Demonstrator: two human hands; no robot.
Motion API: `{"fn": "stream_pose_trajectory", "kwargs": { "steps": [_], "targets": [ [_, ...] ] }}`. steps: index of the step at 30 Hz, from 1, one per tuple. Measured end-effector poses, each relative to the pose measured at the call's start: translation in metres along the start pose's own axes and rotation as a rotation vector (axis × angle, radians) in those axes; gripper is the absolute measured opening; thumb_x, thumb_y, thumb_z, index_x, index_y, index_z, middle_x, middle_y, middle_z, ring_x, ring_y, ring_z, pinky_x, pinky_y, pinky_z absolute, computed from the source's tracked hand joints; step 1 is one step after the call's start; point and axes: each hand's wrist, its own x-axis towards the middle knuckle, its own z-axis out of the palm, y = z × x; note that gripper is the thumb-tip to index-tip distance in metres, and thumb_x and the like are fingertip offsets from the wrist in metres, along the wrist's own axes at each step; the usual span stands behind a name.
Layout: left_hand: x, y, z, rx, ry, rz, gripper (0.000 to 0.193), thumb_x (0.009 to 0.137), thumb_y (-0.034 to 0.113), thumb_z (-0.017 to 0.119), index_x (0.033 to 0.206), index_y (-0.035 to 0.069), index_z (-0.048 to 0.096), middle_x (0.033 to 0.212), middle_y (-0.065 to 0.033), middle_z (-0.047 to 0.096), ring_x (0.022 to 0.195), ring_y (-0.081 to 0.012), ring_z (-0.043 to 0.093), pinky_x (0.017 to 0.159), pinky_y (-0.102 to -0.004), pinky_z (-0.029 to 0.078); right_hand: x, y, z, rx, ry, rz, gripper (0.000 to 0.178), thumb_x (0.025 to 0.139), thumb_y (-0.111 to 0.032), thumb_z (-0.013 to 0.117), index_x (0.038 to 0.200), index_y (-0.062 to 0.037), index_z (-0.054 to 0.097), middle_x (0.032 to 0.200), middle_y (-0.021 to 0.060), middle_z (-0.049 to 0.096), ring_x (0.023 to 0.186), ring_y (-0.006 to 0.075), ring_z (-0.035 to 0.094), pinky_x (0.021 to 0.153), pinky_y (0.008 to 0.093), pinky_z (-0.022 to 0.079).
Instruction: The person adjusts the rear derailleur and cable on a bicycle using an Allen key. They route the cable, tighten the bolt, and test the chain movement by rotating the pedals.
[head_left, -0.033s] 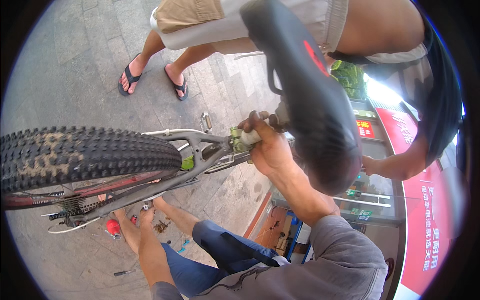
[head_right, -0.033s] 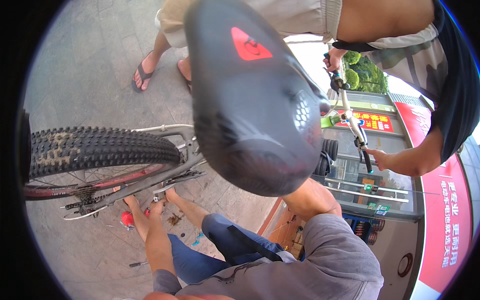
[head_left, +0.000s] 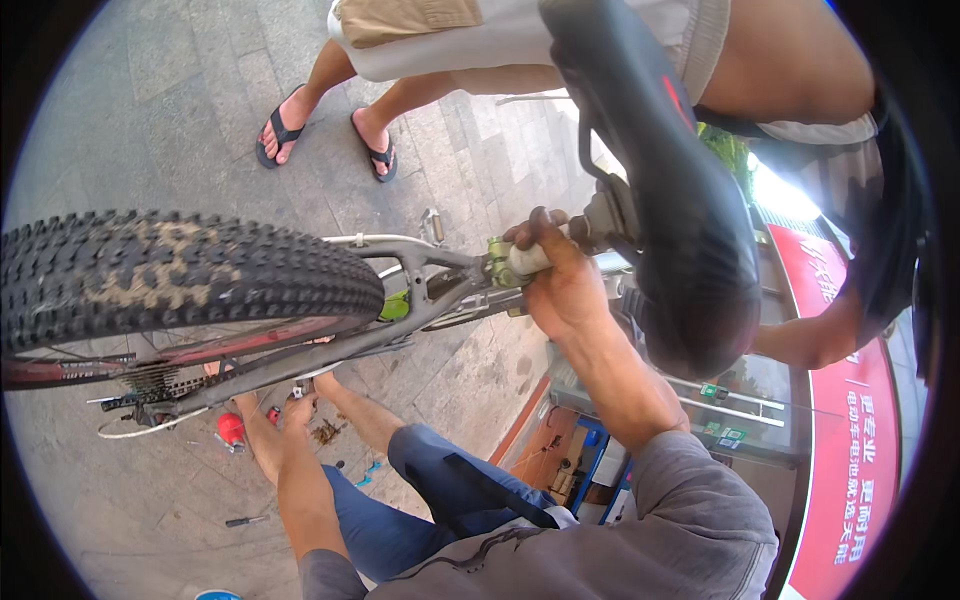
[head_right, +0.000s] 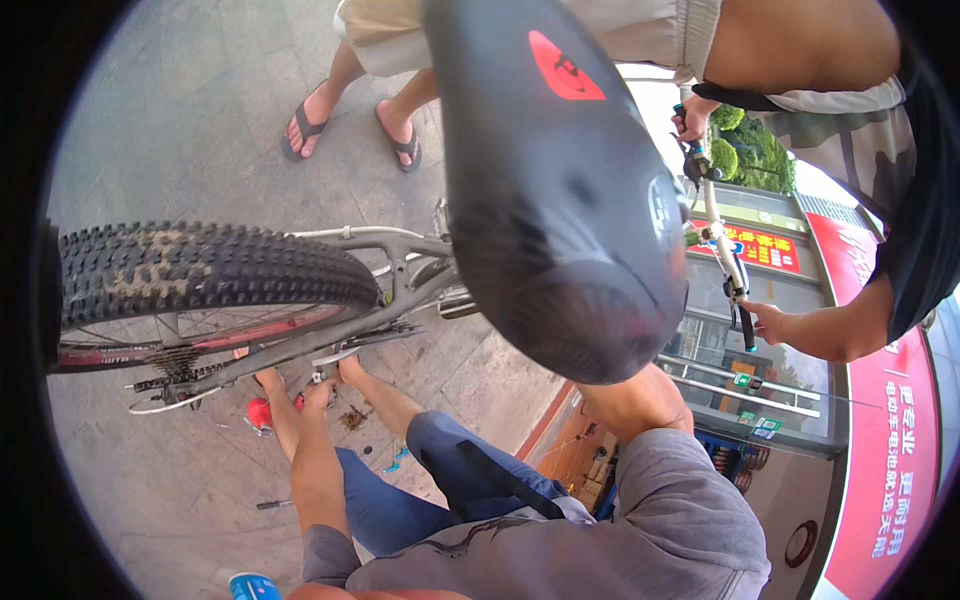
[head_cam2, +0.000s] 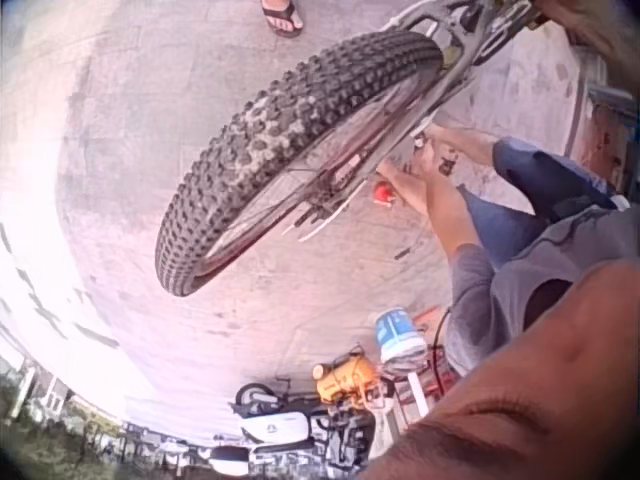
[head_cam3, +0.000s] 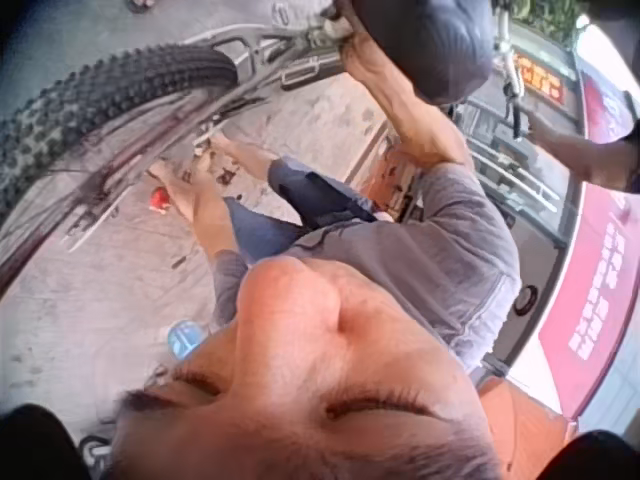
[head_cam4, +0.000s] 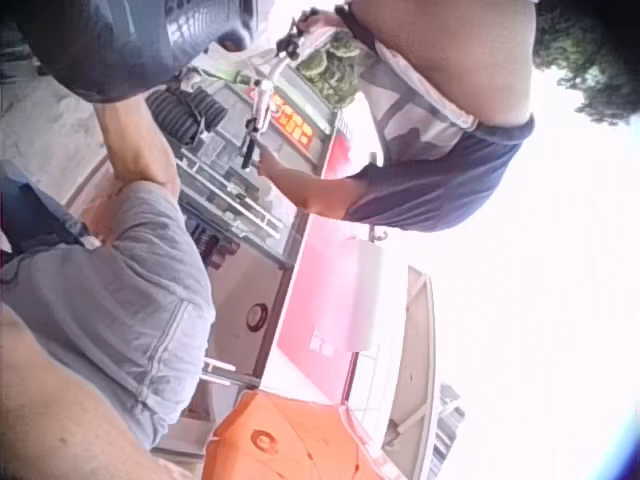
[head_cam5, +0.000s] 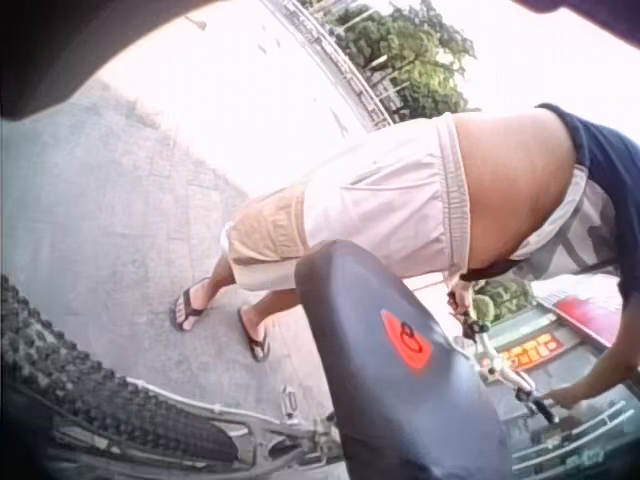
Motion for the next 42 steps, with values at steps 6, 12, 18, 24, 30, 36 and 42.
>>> {"fn": "stream_pose_trajectory", "kwargs": {
  "steps": [6, 12, 18, 24, 30, 36, 42],
  "targets": [
    [-0.041, 0.002, -0.021, -0.062, 0.035, 0.093, 0.033, 0.075, 0.022, 0.067, 0.097, -0.001, 0.060, 0.073, -0.0046, 0.059, 0.060, -0.0148, 0.052, 0.054, -0.0322, 0.041, -0.007, -0.022, 0.008, 0.027, -0.109, -0.005, 0.013, 0.089, -0.020, 0.065, 0.085, -0.0113, 0.056, 0.077, 0.0030, 0.059, 0.083, 0.0168, 0.056, 0.083, 0.0340, 0.044],
    [-0.114, 0.056, -0.018, -0.325, -0.135, 0.076, 0.024, 0.077, 0.021, 0.068, 0.089, 0.001, 0.061, 0.077, -0.0032, 0.060, 0.062, -0.0110, 0.054, 0.055, -0.0279, 0.044, 0.004, -0.023, -0.003, 0.023, -0.168, 0.022, 0.015, 0.089, -0.024, 0.064, 0.084, -0.0116, 0.058, 0.080, 0.0027, 0.060, 0.087, 0.0178, 0.056, 0.085, 0.0355, 0.044],
    [-0.169, 0.092, 0.026, -0.482, -0.373, 0.120, 0.020, 0.081, 0.023, 0.064, 0.078, 0.005, 0.055, 0.069, -0.0013, 0.053, 0.056, -0.0108, 0.050, 0.048, -0.0275, 0.039, 0.013, -0.025, -0.018, 0.034, -0.212, 0.043, 0.015, 0.092, -0.024, 0.060, 0.089, -0.0098, 0.060, 0.080, 0.0046, 0.059, 0.089, 0.0205, 0.056, 0.087, 0.0375, 0.044],
    [-0.191, 0.112, 0.113, -0.542, -0.558, 0.105, 0.021, 0.080, 0.023, 0.062, 0.081, 0.003, 0.056, 0.069, -0.0033, 0.054, 0.056, -0.0133, 0.052, 0.048, -0.0289, 0.041, 0.010, -0.028, -0.014, 0.030, -0.185, 0.068, 0.017, 0.092, -0.025, 0.059, 0.088, -0.0092, 0.056, 0.080, 0.0049, 0.059, 0.090, 0.0219, 0.056, 0.083, 0.0394, 0.046],
    [-0.174, 0.107, 0.222, -0.204, -0.488, 0.210, 0.044, 0.079, 0.034, 0.059, 0.093, -0.007, 0.059, 0.087, -0.0196, 0.063, 0.077, -0.0279, 0.063, 0.068, -0.0381, 0.051, 0.015, -0.036, -0.021, 0.017, -0.248, 0.095, 0.018, 0.092, -0.026, 0.060, 0.091, -0.0083, 0.059, 0.084, 0.0059, 0.059, 0.093, 0.0231, 0.055, 0.089, 0.0413, 0.043],
    [-0.134, 0.093, 0.265, 0.037, -0.402, 0.273, 0.056, 0.076, 0.038, 0.058, 0.105, -0.009, 0.058, 0.104, -0.0294, 0.062, 0.099, -0.0384, 0.061, 0.085, -0.0417, 0.048, 0.012, -0.039, -0.015, 0.012, -0.241, 0.079, 0.018, 0.092, -0.023, 0.059, 0.086, -0.0071, 0.056, 0.083, 0.0065, 0.054, 0.091, 0.0232, 0.054, 0.090, 0.0400, 0.044],
    [-0.085, 0.048, 0.290, 0.082, -0.369, 0.114, 0.050, 0.075, 0.035, 0.061, 0.108, -0.002, 0.059, 0.106, -0.0232, 0.063, 0.099, -0.0347, 0.062, 0.082, -0.0412, 0.050, 0.004, -0.044, -0.025, -0.011, -0.270, 0.079, 0.019, 0.095, -0.024, 0.054, 0.088, -0.0069, 0.053, 0.086, 0.0059, 0.051, 0.095, 0.0216, 0.050, 0.095, 0.0396, 0.039]
  ]
}}
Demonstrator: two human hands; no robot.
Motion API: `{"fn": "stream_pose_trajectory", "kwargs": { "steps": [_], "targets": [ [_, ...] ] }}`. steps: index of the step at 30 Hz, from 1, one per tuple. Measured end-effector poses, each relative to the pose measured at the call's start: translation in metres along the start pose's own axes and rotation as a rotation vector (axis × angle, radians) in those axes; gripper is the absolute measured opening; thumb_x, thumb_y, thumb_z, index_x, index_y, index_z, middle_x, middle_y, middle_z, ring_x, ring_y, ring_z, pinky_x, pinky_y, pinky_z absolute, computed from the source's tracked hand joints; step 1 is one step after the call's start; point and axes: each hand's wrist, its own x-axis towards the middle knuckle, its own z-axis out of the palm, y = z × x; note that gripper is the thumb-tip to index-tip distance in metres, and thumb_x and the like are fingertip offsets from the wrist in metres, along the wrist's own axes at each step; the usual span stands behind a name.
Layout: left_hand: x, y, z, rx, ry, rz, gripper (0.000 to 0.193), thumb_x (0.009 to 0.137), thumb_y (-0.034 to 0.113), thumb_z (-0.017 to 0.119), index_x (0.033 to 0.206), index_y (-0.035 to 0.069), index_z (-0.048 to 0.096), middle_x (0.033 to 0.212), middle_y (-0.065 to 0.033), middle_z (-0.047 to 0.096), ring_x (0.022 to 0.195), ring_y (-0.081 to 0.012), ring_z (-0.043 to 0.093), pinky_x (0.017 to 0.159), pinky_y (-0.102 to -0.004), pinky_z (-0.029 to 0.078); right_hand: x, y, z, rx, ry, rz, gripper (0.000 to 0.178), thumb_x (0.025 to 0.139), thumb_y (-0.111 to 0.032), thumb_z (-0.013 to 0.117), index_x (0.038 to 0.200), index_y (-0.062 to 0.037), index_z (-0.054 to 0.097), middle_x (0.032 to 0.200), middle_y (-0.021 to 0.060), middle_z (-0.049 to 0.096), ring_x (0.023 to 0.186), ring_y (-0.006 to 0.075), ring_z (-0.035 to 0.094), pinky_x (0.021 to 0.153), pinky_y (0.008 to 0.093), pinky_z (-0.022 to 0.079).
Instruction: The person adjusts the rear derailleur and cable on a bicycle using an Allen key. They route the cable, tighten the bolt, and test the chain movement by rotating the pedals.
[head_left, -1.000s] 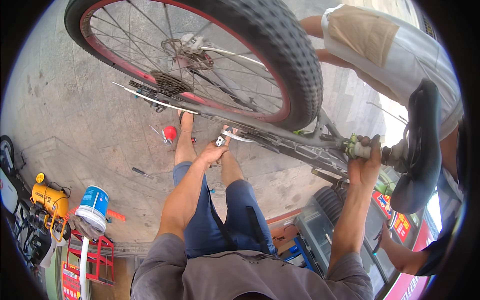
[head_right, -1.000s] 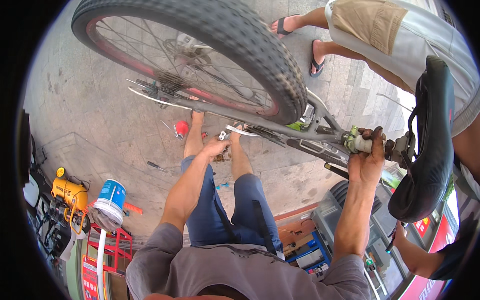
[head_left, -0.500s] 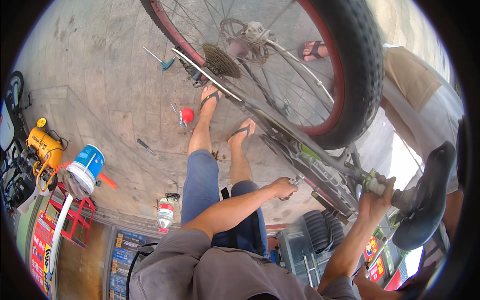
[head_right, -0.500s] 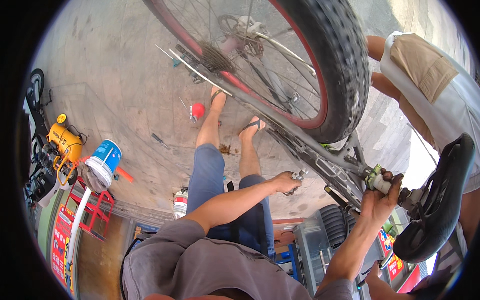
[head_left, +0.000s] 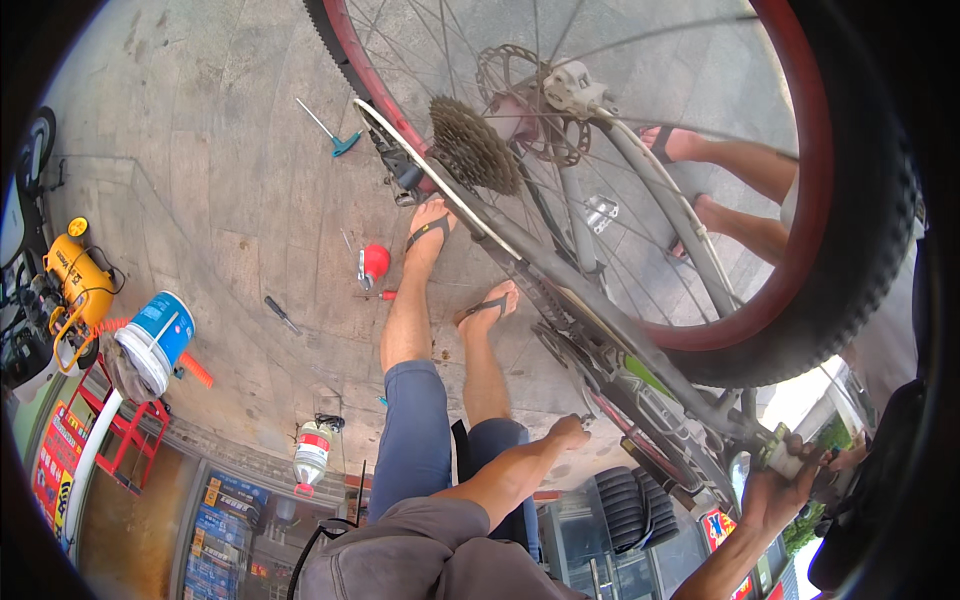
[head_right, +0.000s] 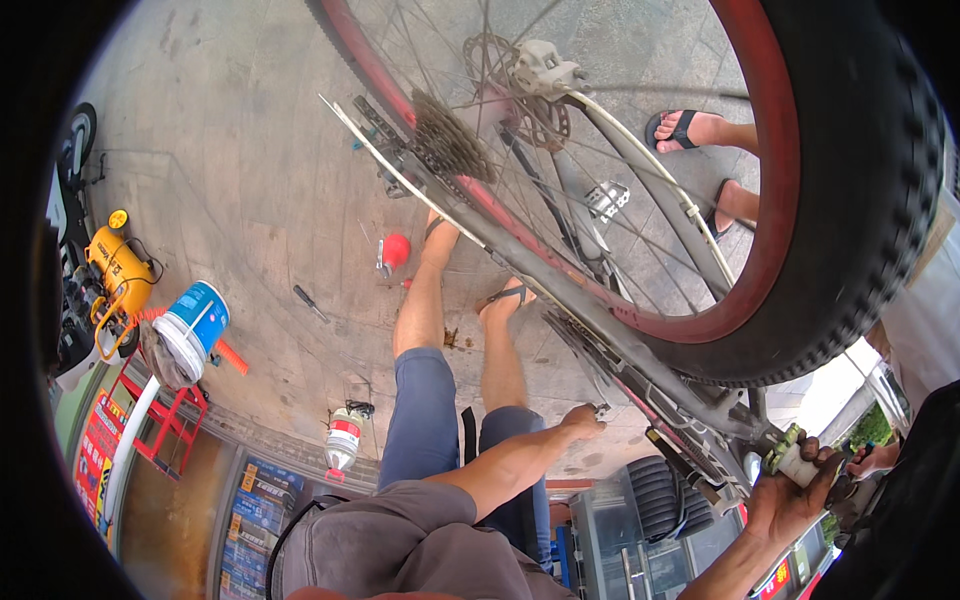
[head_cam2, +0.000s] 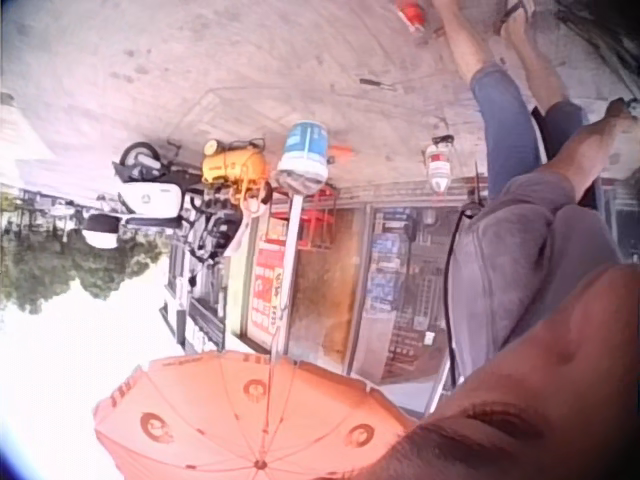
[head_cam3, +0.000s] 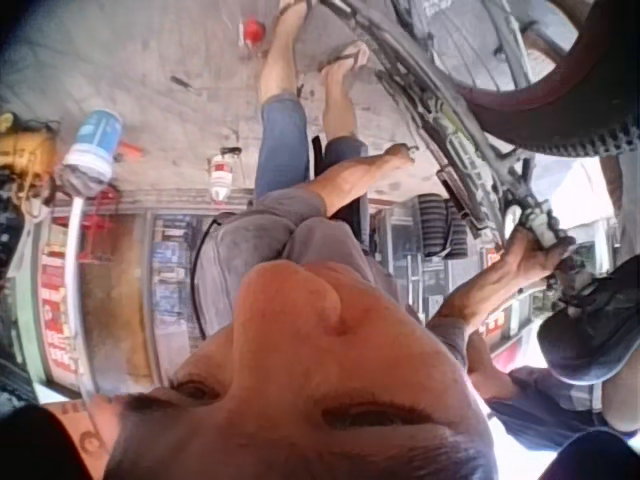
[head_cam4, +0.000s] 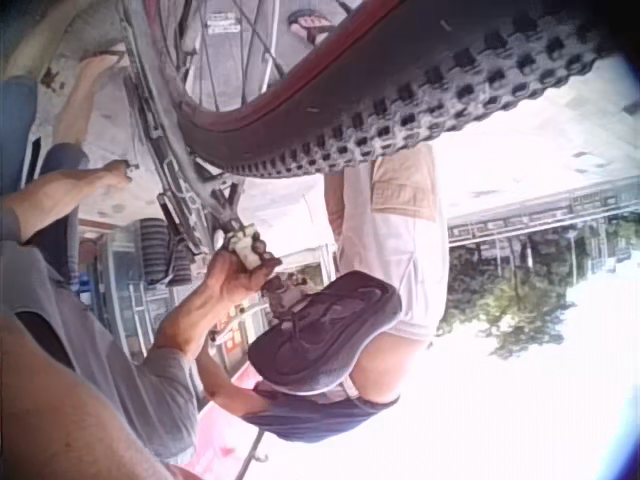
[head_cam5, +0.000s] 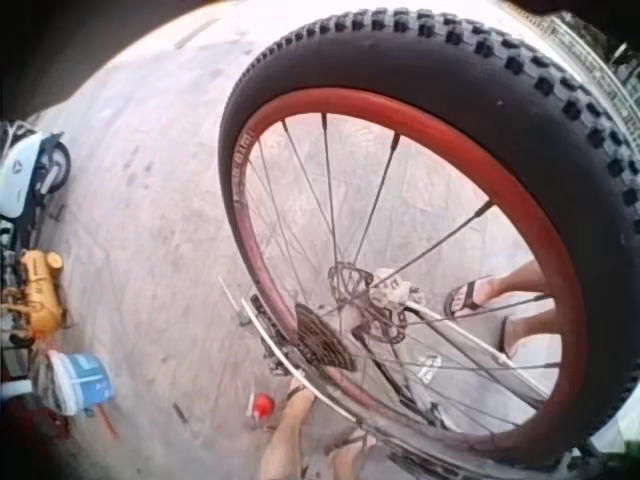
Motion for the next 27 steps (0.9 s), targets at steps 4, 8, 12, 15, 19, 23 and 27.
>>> {"fn": "stream_pose_trajectory", "kwargs": {
  "steps": [4, 8, 12, 15, 19, 23, 27],
  "targets": [
    [0.047, -0.024, -0.023, -0.043, 0.176, -0.067, 0.044, 0.075, 0.032, 0.060, 0.107, 0.002, 0.061, 0.106, -0.0212, 0.064, 0.099, -0.0343, 0.062, 0.082, -0.0414, 0.050, 0.003, -0.004, 0.012, -0.052, -0.159, 0.008, 0.019, 0.096, -0.026, 0.053, 0.092, -0.0070, 0.052, 0.087, 0.0051, 0.050, 0.102, 0.0221, 0.050, 0.099, 0.0390, 0.037],
    [0.094, -0.086, -0.067, 0.054, 0.197, -0.098, 0.037, 0.075, 0.028, 0.059, 0.102, 0.004, 0.064, 0.106, -0.0201, 0.065, 0.100, -0.0342, 0.062, 0.083, -0.0421, 0.050, -0.001, 0.002, 0.007, -0.079, -0.170, -0.037, 0.018, 0.096, -0.026, 0.053, 0.091, -0.0083, 0.050, 0.087, 0.0041, 0.048, 0.097, 0.0206, 0.050, 0.097, 0.0356, 0.039],
    [0.103, -0.114, -0.133, 0.227, 0.243, -0.049, 0.040, 0.075, 0.028, 0.060, 0.106, 0.003, 0.064, 0.101, -0.0190, 0.066, 0.097, -0.0329, 0.064, 0.082, -0.0402, 0.051, 0.003, 0.001, 0.004, -0.087, -0.155, -0.030, 0.018, 0.096, -0.026, 0.053, 0.090, -0.0085, 0.049, 0.086, 0.0039, 0.048, 0.096, 0.0203, 0.050, 0.098, 0.0361, 0.039],
    [0.099, -0.130, -0.186, 0.356, 0.404, 0.054, 0.042, 0.075, 0.028, 0.060, 0.107, 0.002, 0.064, 0.099, -0.0192, 0.067, 0.096, -0.0323, 0.064, 0.080, -0.0396, 0.051, 0.002, 0.002, 0.009, -0.072, -0.125, -0.067, 0.019, 0.095, -0.025, 0.054, 0.090, -0.0081, 0.049, 0.086, 0.0043, 0.048, 0.096, 0.0207, 0.050, 0.099, 0.0363, 0.039],
    [0.064, -0.125, -0.255, 0.222, 0.409, 0.046, 0.043, 0.074, 0.031, 0.064, 0.105, 0.001, 0.065, 0.096, -0.0187, 0.067, 0.092, -0.0305, 0.065, 0.078, -0.0376, 0.051, 0.005, 0.001, 0.004, -0.037, -0.129, -0.026, 0.020, 0.094, -0.025, 0.057, 0.087, -0.0078, 0.050, 0.083, 0.0044, 0.048, 0.094, 0.0204, 0.050, 0.098, 0.0362, 0.039],
    [-0.042, -0.059, -0.316, -0.036, 0.218, 0.011, 0.044, 0.074, 0.037, 0.069, 0.099, 0.001, 0.066, 0.096, -0.0152, 0.068, 0.088, -0.0256, 0.065, 0.077, -0.0345, 0.049, 0.004, 0.004, 0.003, -0.014, -0.124, 0.001, 0.019, 0.093, -0.025, 0.058, 0.089, -0.0079, 0.053, 0.085, 0.0043, 0.052, 0.098, 0.0218, 0.052, 0.093, 0.0368, 0.041],
    [-0.139, 0.004, -0.317, -0.087, 0.120, 0.123, 0.043, 0.078, 0.038, 0.066, 0.101, 0.002, 0.065, 0.092, -0.0114, 0.067, 0.087, -0.0217, 0.061, 0.079, -0.0339, 0.047, 0.003, 0.006, 0.005, 0.022, -0.114, 0.008, 0.018, 0.093, -0.024, 0.058, 0.089, -0.0078, 0.053, 0.086, 0.0053, 0.053, 0.101, 0.0236, 0.051, 0.095, 0.0390, 0.041]
  ]
}}
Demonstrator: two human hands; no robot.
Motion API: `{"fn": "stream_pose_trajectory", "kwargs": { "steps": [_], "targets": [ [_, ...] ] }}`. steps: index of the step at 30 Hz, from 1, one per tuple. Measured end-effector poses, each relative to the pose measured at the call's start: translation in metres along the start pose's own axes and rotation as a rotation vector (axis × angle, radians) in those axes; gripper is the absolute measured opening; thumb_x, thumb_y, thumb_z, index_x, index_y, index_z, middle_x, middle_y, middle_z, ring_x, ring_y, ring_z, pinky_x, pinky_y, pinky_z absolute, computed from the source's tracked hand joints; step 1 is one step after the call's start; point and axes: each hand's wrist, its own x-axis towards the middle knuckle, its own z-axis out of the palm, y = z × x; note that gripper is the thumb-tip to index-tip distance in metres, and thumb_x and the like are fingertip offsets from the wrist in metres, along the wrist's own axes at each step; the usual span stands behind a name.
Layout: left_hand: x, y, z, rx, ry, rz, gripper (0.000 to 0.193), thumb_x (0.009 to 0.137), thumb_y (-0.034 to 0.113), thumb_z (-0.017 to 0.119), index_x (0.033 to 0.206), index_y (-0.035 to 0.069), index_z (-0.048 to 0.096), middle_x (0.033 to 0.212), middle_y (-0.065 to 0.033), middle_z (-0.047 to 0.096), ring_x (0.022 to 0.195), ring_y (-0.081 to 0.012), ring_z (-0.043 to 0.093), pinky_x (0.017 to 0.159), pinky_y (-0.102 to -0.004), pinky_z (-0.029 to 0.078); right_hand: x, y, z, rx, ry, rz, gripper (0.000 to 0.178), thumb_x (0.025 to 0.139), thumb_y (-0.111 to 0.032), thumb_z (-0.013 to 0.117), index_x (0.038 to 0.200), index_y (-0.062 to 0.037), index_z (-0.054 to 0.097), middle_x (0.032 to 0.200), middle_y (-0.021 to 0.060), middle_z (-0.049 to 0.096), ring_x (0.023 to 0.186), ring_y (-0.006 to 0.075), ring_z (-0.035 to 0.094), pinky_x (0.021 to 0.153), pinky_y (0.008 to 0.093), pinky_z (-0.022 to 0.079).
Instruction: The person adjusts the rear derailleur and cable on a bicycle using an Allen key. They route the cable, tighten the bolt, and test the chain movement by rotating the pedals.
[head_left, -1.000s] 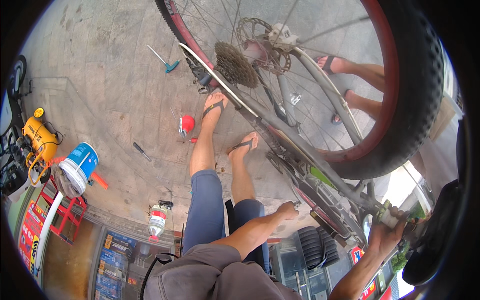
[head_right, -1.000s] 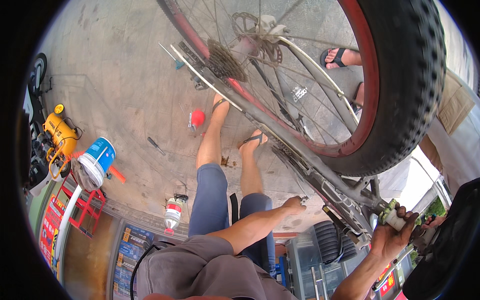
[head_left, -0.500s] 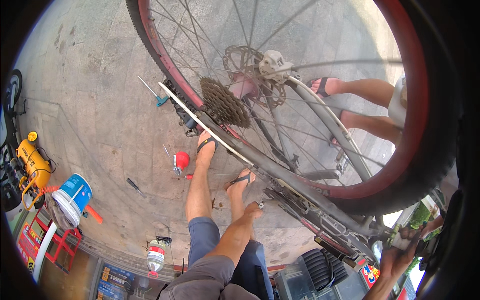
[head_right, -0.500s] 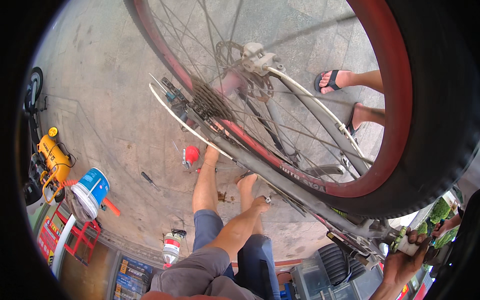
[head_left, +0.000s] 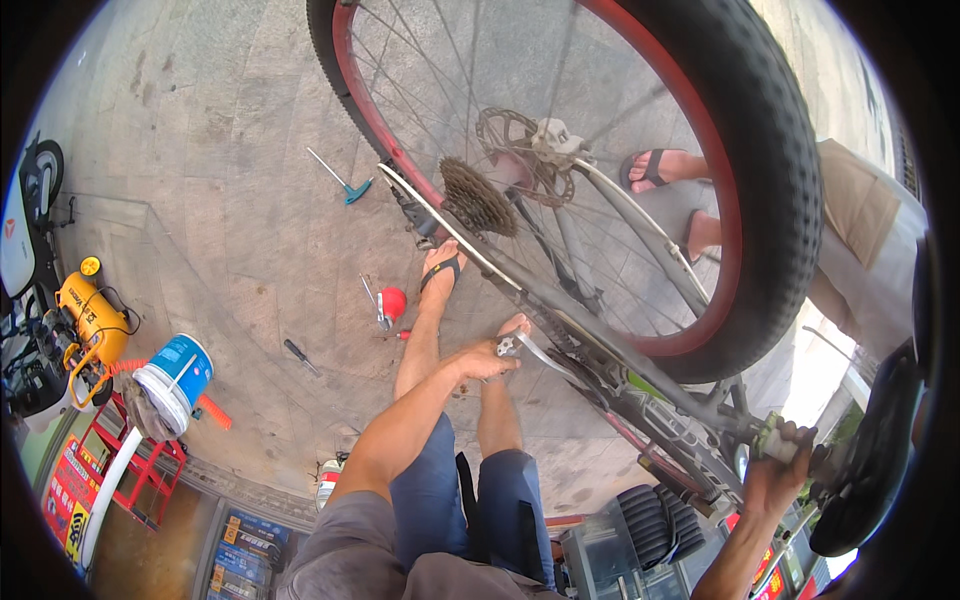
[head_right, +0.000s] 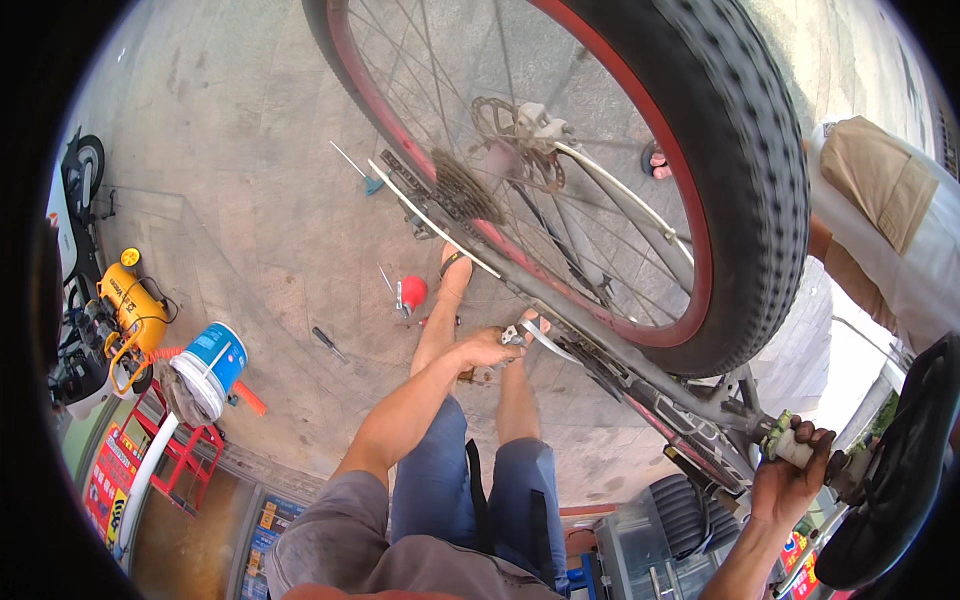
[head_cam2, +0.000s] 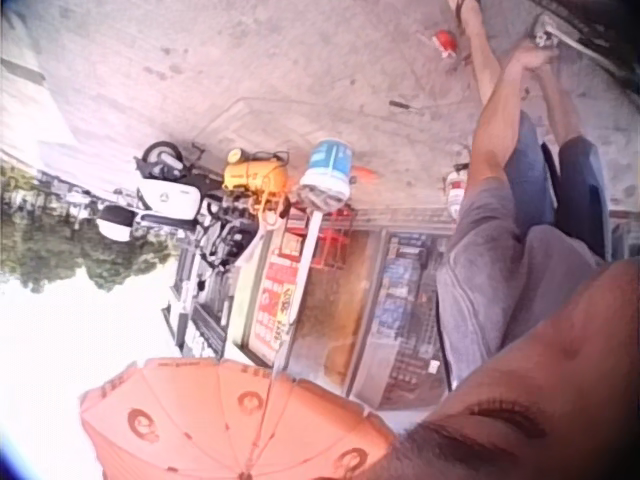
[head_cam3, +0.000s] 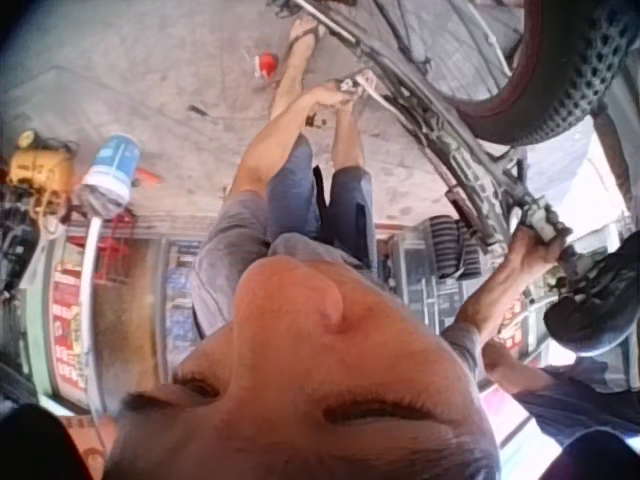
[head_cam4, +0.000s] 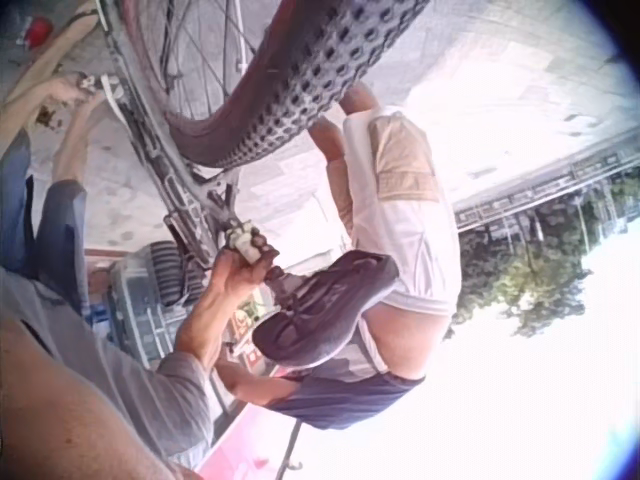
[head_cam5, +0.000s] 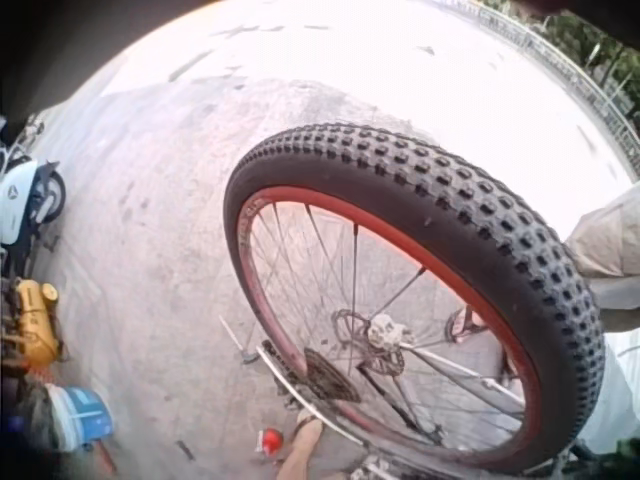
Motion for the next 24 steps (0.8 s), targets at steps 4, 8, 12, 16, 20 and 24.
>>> {"fn": "stream_pose_trajectory", "kwargs": {
  "steps": [4, 8, 12, 16, 20, 24],
  "targets": [
    [-0.016, 0.008, 0.059, -0.108, -0.078, 0.151, 0.055, 0.079, 0.043, 0.064, 0.101, -0.006, 0.061, 0.086, -0.0157, 0.064, 0.080, -0.0245, 0.060, 0.073, -0.0359, 0.047, -0.002, 0.002, 0.003, -0.013, -0.030, 0.006, 0.017, 0.094, -0.024, 0.057, 0.089, -0.0087, 0.052, 0.088, 0.0055, 0.052, 0.102, 0.0235, 0.049, 0.095, 0.0400, 0.039],
    [-0.031, 0.041, 0.144, -0.088, -0.193, 0.145, 0.061, 0.079, 0.046, 0.061, 0.096, -0.012, 0.060, 0.086, -0.0268, 0.063, 0.081, -0.0322, 0.062, 0.073, -0.0390, 0.047, -0.002, 0.003, 0.006, -0.048, -0.014, -0.018, 0.019, 0.096, -0.026, 0.053, 0.088, -0.0086, 0.051, 0.086, 0.0051, 0.050, 0.101, 0.0231, 0.049, 0.097, 0.0398, 0.038],
    [0.000, 0.035, 0.246, -0.045, -0.234, 0.235, 0.033, 0.084, 0.034, 0.059, 0.090, 0.002, 0.060, 0.079, -0.0179, 0.064, 0.077, -0.0314, 0.060, 0.070, -0.0420, 0.045, 0.000, 0.003, 0.005, -0.031, 0.018, -0.005, 0.020, 0.097, -0.026, 0.052, 0.087, -0.0084, 0.050, 0.085, 0.0052, 0.049, 0.101, 0.0233, 0.049, 0.098, 0.0398, 0.037],
    [0.044, 0.011, 0.311, 0.056, -0.161, 0.109, 0.037, 0.082, 0.036, 0.060, 0.096, 0.001, 0.062, 0.092, -0.0219, 0.065, 0.088, -0.0357, 0.062, 0.076, -0.0432, 0.047, 0.002, 0.000, 0.007, -0.042, 0.008, -0.016, 0.020, 0.097, -0.027, 0.052, 0.088, -0.0082, 0.049, 0.085, 0.0055, 0.048, 0.102, 0.0231, 0.048, 0.098, 0.0389, 0.036],
    [0.086, -0.028, 0.329, 0.059, -0.153, 0.016, 0.042, 0.082, 0.038, 0.060, 0.099, 0.000, 0.062, 0.099, -0.0229, 0.065, 0.093, -0.0366, 0.062, 0.080, -0.0440, 0.048, 0.002, -0.002, 0.005, -0.049, -0.044, 0.013, 0.021, 0.097, -0.027, 0.052, 0.089, -0.0082, 0.049, 0.086, 0.0059, 0.048, 0.102, 0.0229, 0.047, 0.099, 0.0374, 0.036],
    [0.126, -0.070, 0.317, 0.139, -0.079, -0.041, 0.044, 0.082, 0.039, 0.058, 0.099, 0.000, 0.062, 0.100, -0.0231, 0.064, 0.095, -0.0368, 0.062, 0.079, -0.0442, 0.048, 0.000, -0.004, 0.006, -0.065, -0.097, 0.019, 0.020, 0.096, -0.027, 0.052, 0.091, -0.0089, 0.048, 0.087, 0.0050, 0.047, 0.102, 0.0230, 0.047, 0.100, 0.0373, 0.035]
  ]
}}
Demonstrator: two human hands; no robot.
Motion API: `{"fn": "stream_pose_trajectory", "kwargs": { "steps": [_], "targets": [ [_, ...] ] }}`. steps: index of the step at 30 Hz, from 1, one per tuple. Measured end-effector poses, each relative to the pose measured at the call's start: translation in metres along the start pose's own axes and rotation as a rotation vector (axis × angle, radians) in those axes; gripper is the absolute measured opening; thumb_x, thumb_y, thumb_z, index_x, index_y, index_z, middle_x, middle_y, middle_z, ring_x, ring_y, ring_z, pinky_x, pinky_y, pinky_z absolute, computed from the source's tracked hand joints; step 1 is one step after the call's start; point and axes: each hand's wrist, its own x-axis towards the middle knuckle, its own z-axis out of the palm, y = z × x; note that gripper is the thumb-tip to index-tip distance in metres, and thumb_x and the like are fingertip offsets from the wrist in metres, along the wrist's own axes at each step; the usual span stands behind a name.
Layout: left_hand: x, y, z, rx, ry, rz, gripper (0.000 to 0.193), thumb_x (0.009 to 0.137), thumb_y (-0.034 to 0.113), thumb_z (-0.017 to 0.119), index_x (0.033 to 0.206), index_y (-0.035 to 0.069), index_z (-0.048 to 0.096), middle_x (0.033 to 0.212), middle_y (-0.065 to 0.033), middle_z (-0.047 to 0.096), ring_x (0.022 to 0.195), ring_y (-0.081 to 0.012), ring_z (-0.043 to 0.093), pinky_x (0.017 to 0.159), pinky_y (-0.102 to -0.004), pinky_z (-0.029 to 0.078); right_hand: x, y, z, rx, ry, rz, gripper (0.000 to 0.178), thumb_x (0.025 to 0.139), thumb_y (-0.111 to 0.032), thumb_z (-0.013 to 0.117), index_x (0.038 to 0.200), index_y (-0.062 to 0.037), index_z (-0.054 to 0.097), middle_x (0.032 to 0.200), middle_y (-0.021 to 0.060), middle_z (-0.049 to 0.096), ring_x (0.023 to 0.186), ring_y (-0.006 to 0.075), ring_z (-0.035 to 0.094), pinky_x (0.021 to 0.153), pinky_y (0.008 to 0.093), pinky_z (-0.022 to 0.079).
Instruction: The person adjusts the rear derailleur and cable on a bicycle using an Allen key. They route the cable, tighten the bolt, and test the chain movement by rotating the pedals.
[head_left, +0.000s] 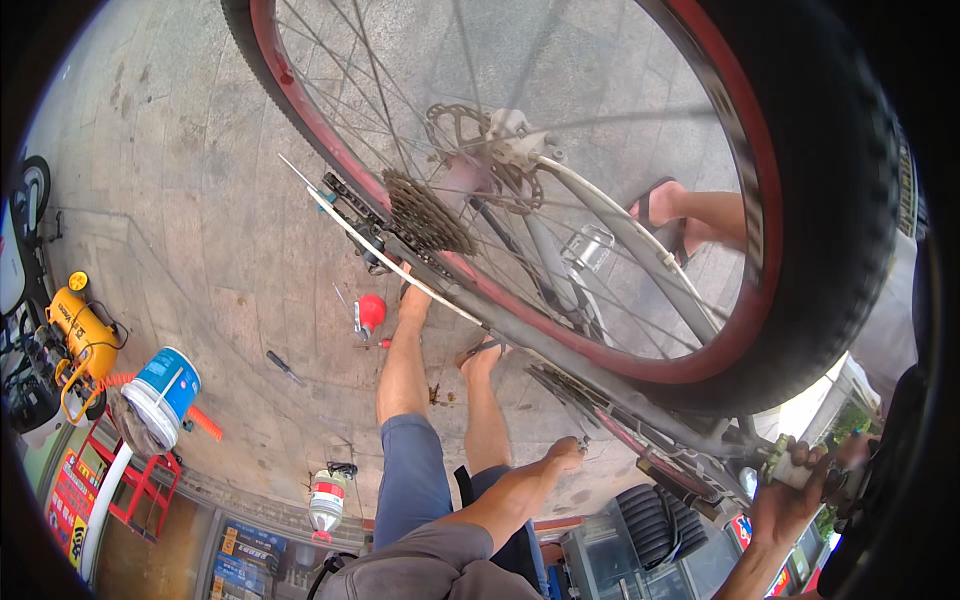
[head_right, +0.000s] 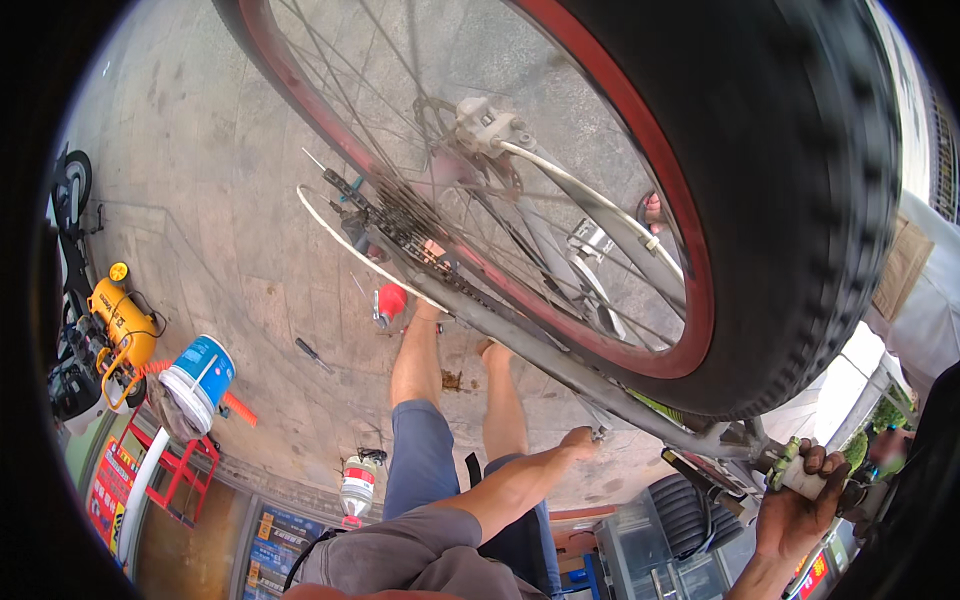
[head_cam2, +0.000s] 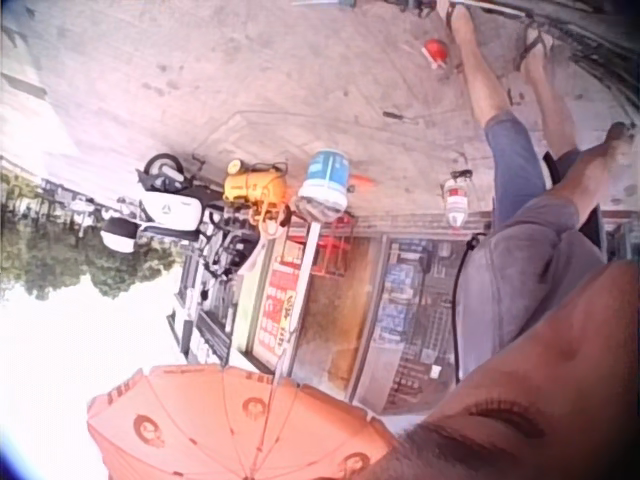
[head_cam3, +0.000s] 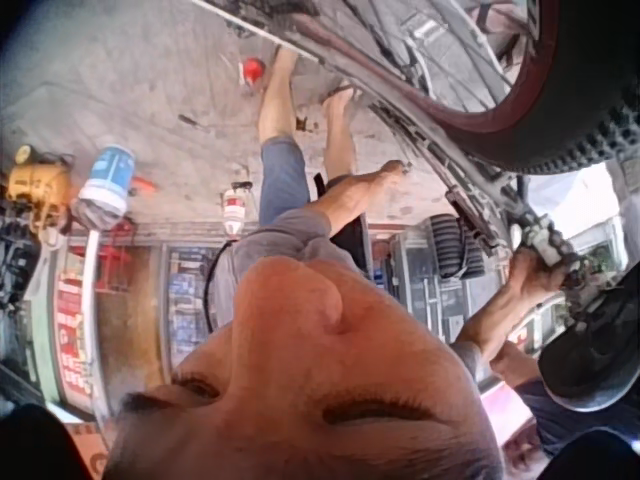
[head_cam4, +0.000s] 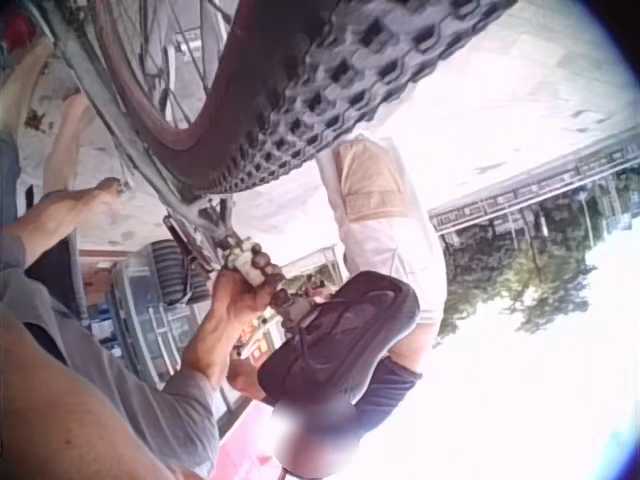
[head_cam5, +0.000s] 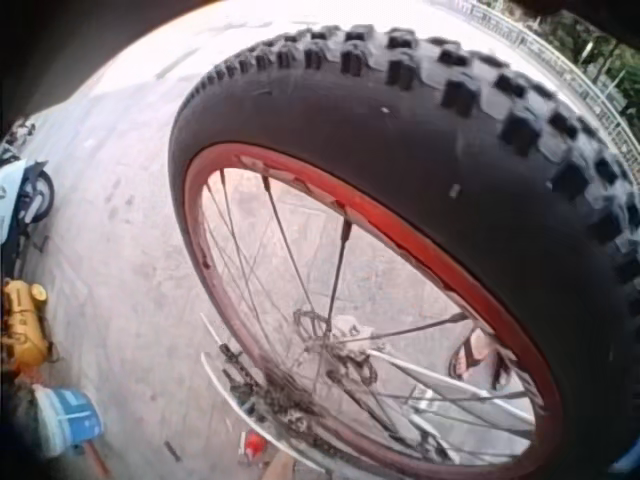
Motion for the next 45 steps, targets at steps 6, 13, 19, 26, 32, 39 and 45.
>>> {"fn": "stream_pose_trajectory", "kwargs": {
  "steps": [6, 13, 19, 26, 32, 39, 45],
  "targets": [
    [0.053, -0.077, -0.112, 0.087, 0.333, -0.105, 0.046, 0.082, 0.041, 0.058, 0.103, 0.000, 0.063, 0.105, -0.0226, 0.064, 0.100, -0.0362, 0.060, 0.082, -0.0438, 0.049, 0.005, -0.007, -0.007, -0.038, -0.052, -0.067, 0.019, 0.095, -0.027, 0.055, 0.091, -0.0097, 0.048, 0.088, 0.0038, 0.046, 0.104, 0.0214, 0.047, 0.103, 0.0367, 0.034],
    [0.026, -0.090, -0.272, 0.086, 0.285, -0.022, 0.044, 0.079, 0.037, 0.065, 0.106, 0.002, 0.065, 0.100, -0.0182, 0.067, 0.095, -0.0297, 0.064, 0.083, -0.0373, 0.048, 0.014, 0.001, -0.011, 0.014, 0.020, -0.026, 0.020, 0.093, -0.026, 0.058, 0.090, -0.0085, 0.049, 0.087, 0.0051, 0.049, 0.102, 0.0231, 0.049, 0.098, 0.0362, 0.038],
    [-0.109, 0.012, -0.297, -0.179, 0.054, 0.191, 0.026, 0.084, 0.025, 0.064, 0.097, 0.002, 0.065, 0.077, -0.0030, 0.060, 0.071, -0.0125, 0.054, 0.065, -0.0303, 0.045, 0.015, 0.019, -0.021, 0.020, 0.049, -0.005, 0.017, 0.094, -0.026, 0.057, 0.091, -0.0104, 0.050, 0.087, 0.0038, 0.050, 0.104, 0.0222, 0.048, 0.096, 0.0368, 0.038],
    [-0.135, 0.083, -0.134, -0.125, -0.173, 0.298, 0.032, 0.084, 0.031, 0.057, 0.088, -0.001, 0.058, 0.075, -0.0177, 0.059, 0.073, -0.0291, 0.056, 0.067, -0.0401, 0.044, 0.012, 0.017, -0.020, -0.040, 0.048, -0.050, 0.017, 0.093, -0.028, 0.057, 0.093, -0.0113, 0.053, 0.092, 0.0016, 0.049, 0.105, 0.0198, 0.048, 0.092, 0.0367, 0.041],
    [-0.064, 0.059, -0.002, -0.041, -0.103, 0.237, 0.037, 0.082, 0.030, 0.056, 0.099, -0.003, 0.059, 0.100, -0.0269, 0.062, 0.095, -0.0396, 0.060, 0.081, -0.0460, 0.047, 0.004, 0.005, -0.008, -0.014, 0.064, -0.070, 0.019, 0.096, -0.028, 0.053, 0.090, -0.0095, 0.049, 0.086, 0.0052, 0.049, 0.103, 0.0229, 0.047, 0.099, 0.0377, 0.035],
    [0.020, -0.025, -0.034, 0.206, 0.134, -0.113, 0.037, 0.086, 0.030, 0.057, 0.105, -0.001, 0.063, 0.114, -0.0227, 0.058, 0.103, -0.0383, 0.059, 0.085, -0.0450, 0.051, -0.003, -0.004, -0.003, -0.045, 0.057, -0.060, 0.021, 0.096, -0.029, 0.054, 0.092, -0.0093, 0.047, 0.086, 0.0043, 0.046, 0.105, 0.0224, 0.047, 0.101, 0.0373, 0.035],
    [0.020, -0.054, -0.211, 0.390, 0.475, -0.139, 0.033, 0.081, 0.028, 0.060, 0.100, 0.003, 0.068, 0.103, -0.0167, 0.067, 0.096, -0.0290, 0.065, 0.081, -0.0380, 0.052, 0.008, -0.003, -0.004, -0.016, -0.031, -0.026, 0.020, 0.095, -0.027, 0.055, 0.092, -0.0091, 0.047, 0.089, 0.0045, 0.046, 0.106, 0.0227, 0.047, 0.102, 0.0374, 0.035]
  ]
}}
